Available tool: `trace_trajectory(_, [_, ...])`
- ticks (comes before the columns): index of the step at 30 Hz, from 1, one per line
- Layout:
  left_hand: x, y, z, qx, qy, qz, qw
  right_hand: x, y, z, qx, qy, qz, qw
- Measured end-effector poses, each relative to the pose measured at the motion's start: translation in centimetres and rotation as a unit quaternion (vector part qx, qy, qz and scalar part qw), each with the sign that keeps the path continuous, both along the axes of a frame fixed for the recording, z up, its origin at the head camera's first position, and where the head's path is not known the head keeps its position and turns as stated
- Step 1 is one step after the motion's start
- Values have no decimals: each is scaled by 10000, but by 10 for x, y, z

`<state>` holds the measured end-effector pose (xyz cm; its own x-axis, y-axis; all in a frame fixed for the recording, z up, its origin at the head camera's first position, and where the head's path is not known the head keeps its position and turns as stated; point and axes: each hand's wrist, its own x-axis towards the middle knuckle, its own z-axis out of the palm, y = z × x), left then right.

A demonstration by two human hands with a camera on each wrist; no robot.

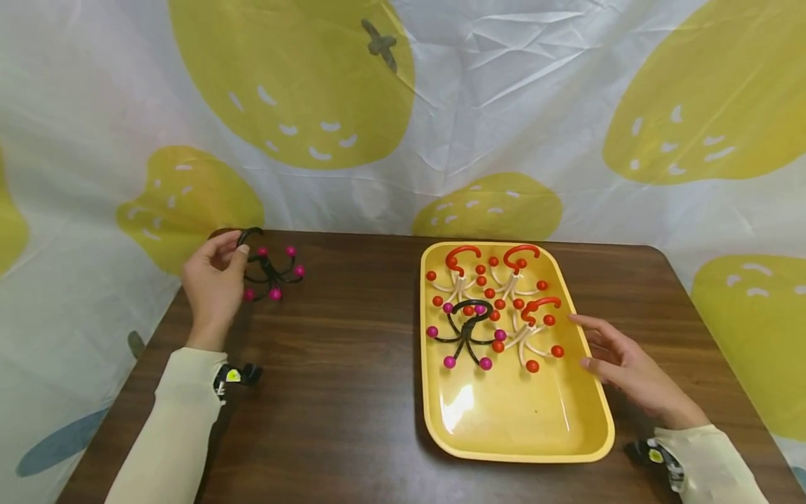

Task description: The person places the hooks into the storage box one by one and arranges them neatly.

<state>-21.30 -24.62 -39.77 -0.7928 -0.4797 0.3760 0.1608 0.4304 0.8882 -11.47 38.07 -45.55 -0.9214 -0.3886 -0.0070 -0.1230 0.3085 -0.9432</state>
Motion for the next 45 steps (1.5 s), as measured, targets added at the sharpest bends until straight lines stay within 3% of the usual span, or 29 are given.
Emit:
trace_trajectory(16, [31,35,26,-532,290,-438,9972,0,-1,2,-51,-52,16,10000])
trace_trajectory(28, [49,62,43,-693,732,-1104,9888,1,-2,2,146,17,-39,9999])
trace_trajectory(38, [65,89,54,-880,978,-1770,9754,2,-2,4,219,70,-51,9997])
trace_trajectory(45, [77,112,60,-767,1205,-2455,9588,2,-3,5,238,43,-53,9997])
